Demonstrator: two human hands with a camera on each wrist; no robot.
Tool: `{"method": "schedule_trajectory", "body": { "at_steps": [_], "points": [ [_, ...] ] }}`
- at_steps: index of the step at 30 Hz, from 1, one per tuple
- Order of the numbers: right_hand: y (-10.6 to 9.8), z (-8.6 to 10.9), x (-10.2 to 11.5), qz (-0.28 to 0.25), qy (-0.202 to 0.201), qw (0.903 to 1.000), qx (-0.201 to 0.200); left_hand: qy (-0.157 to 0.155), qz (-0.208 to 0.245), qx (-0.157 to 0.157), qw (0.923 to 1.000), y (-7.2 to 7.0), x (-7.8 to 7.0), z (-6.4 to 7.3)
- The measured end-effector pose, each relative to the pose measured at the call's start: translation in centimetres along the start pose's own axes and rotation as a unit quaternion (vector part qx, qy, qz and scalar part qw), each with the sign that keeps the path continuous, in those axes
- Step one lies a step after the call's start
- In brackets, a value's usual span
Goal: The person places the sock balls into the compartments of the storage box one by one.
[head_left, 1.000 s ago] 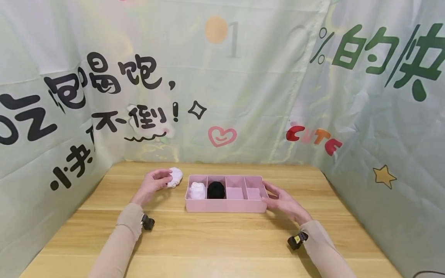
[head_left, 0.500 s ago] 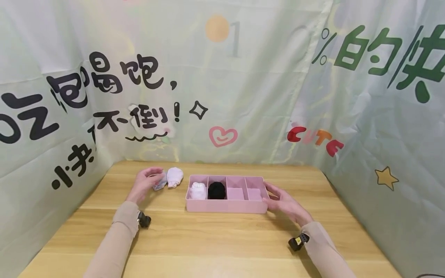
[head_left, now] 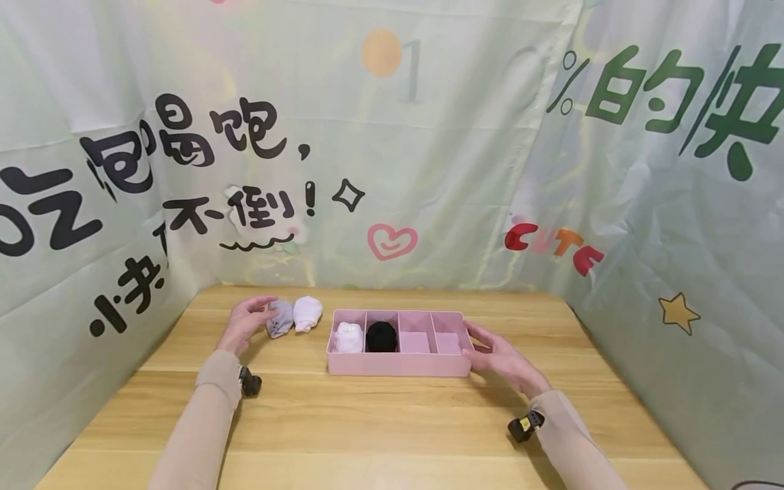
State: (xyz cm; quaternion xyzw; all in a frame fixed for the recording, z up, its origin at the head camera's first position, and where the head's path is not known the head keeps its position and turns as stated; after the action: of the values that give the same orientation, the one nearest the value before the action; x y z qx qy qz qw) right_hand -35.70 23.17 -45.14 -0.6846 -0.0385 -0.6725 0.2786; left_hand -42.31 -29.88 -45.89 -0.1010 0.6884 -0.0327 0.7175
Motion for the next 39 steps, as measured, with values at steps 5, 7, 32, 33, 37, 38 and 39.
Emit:
{"method": "schedule_trajectory", "body": {
  "at_steps": [5, 7, 32, 33, 37, 38, 39],
  "points": [
    [0.0, 0.1, 0.1, -0.008, 0.0, 1.0, 0.0, -0.008, -0.018, 0.04, 0.999, 0.4, 0.2, -0.5],
    [0.0, 0.0, 0.1, -0.008, 0.002, 1.0, 0.002, -0.007, -0.015, 0.049, 0.9986, 0.6, 0.3, -0.7],
    [-0.1, -0.1, 0.1, -0.008, -0.005, 1.0, 0.003, -0.027, -0.058, 0.091, 0.9938, 1.0, 0.4, -1.7],
    [0.0, -0.1, 0.1, -0.008, -0.007, 0.9999, 0.004, -0.03, -0.055, 0.086, 0.9944, 0.9, 0.5, -1.7],
    [0.0, -0.2, 0.0, -0.013, -0.004, 0.9999, 0.005, -0.039, -0.016, 0.072, 0.9965, 0.6, 0.8, -1.6],
    [0.0, -0.1, 0.0, -0.015, -0.003, 0.9999, 0.005, -0.04, 0.0, 0.069, 0.9968, 0.6, 0.8, -1.5],
    [0.0, -0.1, 0.0, -0.014, -0.002, 0.9999, 0.003, -0.041, 0.015, 0.07, 0.9966, 0.7, 0.8, -1.4]
  ]
}}
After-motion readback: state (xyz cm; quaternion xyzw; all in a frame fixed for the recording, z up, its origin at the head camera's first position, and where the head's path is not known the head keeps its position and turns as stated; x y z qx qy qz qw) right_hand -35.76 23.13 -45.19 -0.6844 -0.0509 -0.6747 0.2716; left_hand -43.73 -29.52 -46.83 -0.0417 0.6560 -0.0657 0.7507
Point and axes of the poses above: each hand's wrist, its own z-axis away from the middle knuckle, its own y-axis out of the palm, x = y × z, the point moved 5 cm from there along -z, towards the middle knuckle, and after that the axes turned 2 degrees about x, right-handed, at the moved point
